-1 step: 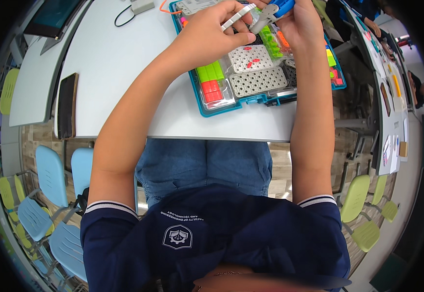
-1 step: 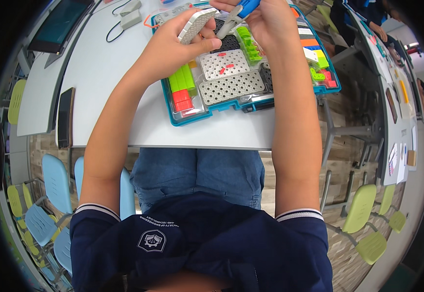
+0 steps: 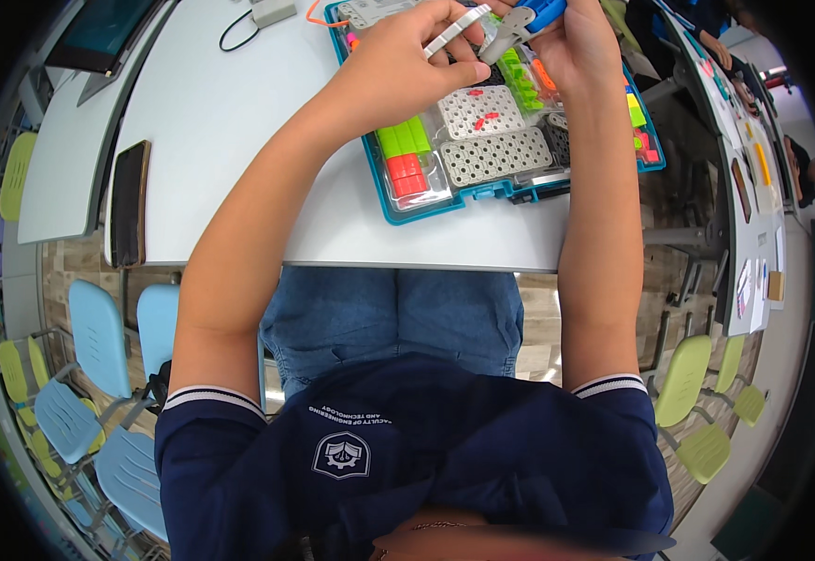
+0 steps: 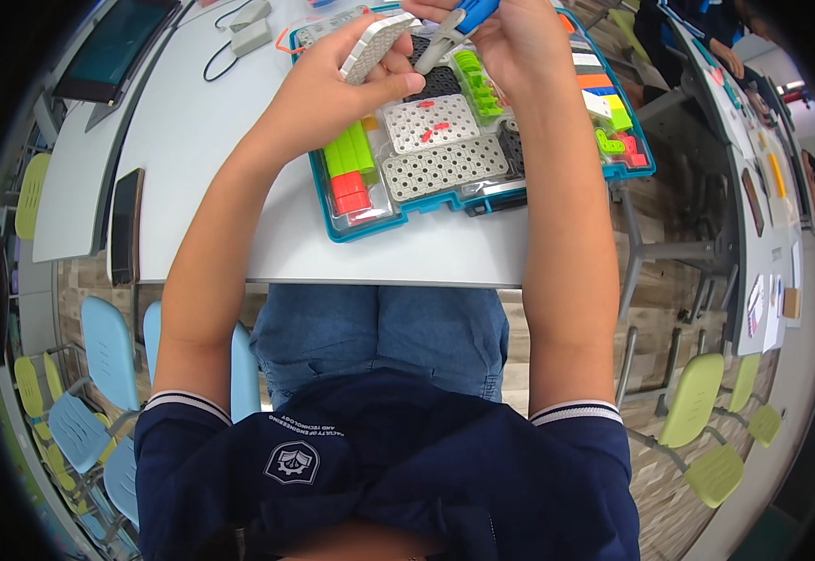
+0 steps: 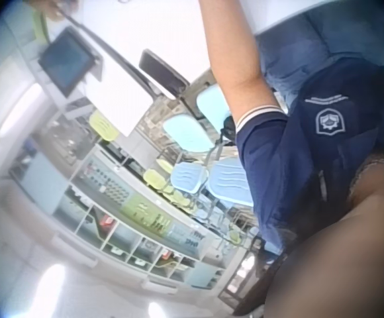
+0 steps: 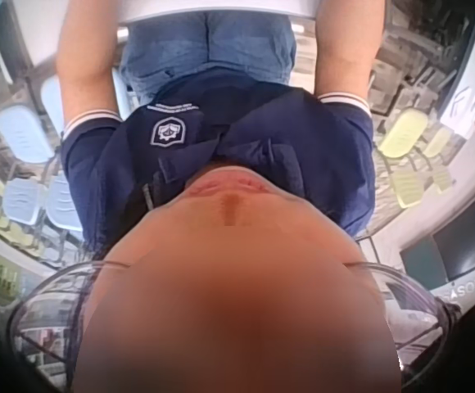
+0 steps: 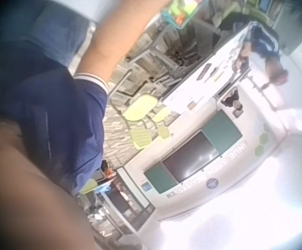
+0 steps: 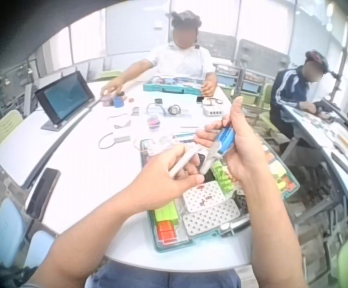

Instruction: The person uses a blue plastic tool to remove small red pins from white and black perforated boards inside a teal educational kit. They then place the boards and pins back into their designated compartments within the kit.

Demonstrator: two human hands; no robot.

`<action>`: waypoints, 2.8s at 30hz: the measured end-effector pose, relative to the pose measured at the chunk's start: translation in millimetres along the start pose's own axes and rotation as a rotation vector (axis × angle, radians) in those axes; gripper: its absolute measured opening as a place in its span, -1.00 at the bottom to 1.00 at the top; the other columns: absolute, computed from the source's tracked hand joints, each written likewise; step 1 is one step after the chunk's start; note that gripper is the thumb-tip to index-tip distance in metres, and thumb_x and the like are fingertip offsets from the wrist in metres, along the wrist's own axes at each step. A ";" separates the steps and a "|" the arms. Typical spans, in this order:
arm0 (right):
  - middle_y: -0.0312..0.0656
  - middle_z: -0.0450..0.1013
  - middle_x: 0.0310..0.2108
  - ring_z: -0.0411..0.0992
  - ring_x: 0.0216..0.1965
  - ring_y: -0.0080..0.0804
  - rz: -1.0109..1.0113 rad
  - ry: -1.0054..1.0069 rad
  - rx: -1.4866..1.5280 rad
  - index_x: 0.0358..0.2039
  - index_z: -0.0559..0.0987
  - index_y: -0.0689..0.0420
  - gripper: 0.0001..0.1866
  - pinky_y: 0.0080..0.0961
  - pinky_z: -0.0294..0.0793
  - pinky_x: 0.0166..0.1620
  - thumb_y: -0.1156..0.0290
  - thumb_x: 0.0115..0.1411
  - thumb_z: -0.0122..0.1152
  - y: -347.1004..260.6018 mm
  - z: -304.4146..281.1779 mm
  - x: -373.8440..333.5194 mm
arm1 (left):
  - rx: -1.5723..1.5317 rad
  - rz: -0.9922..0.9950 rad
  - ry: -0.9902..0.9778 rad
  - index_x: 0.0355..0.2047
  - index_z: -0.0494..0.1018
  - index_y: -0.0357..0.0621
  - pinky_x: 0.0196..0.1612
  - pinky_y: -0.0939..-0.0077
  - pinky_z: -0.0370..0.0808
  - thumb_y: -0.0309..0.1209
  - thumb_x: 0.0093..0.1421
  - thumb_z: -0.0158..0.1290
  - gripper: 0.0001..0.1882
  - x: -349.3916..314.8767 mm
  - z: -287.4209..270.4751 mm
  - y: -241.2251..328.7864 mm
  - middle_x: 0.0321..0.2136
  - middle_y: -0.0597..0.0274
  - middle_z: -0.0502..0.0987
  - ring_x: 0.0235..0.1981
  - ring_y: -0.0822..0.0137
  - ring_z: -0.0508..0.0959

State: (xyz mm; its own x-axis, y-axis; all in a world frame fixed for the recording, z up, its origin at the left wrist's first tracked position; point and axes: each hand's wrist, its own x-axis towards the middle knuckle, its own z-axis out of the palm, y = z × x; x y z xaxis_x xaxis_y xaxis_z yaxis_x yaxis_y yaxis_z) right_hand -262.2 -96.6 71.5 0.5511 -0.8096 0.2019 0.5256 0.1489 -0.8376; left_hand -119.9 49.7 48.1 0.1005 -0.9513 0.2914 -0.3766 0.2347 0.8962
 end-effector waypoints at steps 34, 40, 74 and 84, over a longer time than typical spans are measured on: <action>-0.12 0.51 -0.46 0.55 -0.41 -0.22 -0.022 0.038 0.064 -0.36 0.48 0.11 -0.64 -0.07 0.65 -0.17 0.08 0.31 0.33 -21.5 -22.0 13.1 | 0.639 0.228 -0.058 -0.03 0.50 -0.09 -0.09 0.28 0.55 -0.23 0.14 0.36 -0.56 2.4 -1.8 -4.3 -0.21 0.08 0.65 -0.17 0.07 0.65; -0.15 0.53 -0.45 0.56 -0.41 -0.29 0.008 -0.078 -0.206 -0.31 0.54 0.19 -0.67 -0.28 0.60 -0.27 0.14 0.32 0.32 -34.9 -23.5 6.8 | 0.454 0.174 0.104 -0.05 0.50 -0.07 -0.20 0.43 0.57 -0.15 0.21 0.33 -0.59 8.7 -7.8 -8.3 -0.28 0.22 0.67 -0.27 0.35 0.69; 0.06 0.58 -0.17 0.55 -0.12 0.06 0.149 -0.682 -1.926 -0.08 0.62 0.22 -0.66 -0.18 0.52 -0.05 0.40 0.13 0.37 -23.2 36.9 -50.0 | -0.790 -0.129 0.251 0.18 0.40 -0.21 0.19 0.24 0.50 -0.32 0.44 -0.02 -0.63 18.9 -32.6 -9.7 0.09 0.17 0.55 0.13 0.30 0.52; 0.14 0.58 -0.37 0.58 -0.34 0.04 0.036 -0.512 -1.909 -0.32 0.59 0.33 -0.83 -0.18 0.56 -0.23 0.47 0.15 0.25 -12.6 42.3 -53.8 | -0.799 -0.103 0.268 0.17 0.40 -0.25 0.20 0.18 0.47 -0.37 0.38 0.06 -0.60 19.9 -32.5 -7.8 0.10 0.17 0.52 0.17 0.28 0.46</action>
State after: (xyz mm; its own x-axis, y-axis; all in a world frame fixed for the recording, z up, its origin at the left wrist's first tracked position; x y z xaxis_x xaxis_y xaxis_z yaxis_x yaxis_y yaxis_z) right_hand -271.0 -30.8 92.7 0.8295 -0.5583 -0.0151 -0.5550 -0.8210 -0.1341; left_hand -85.1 35.4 57.8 0.3513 -0.9199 0.1743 0.4001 0.3158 0.8603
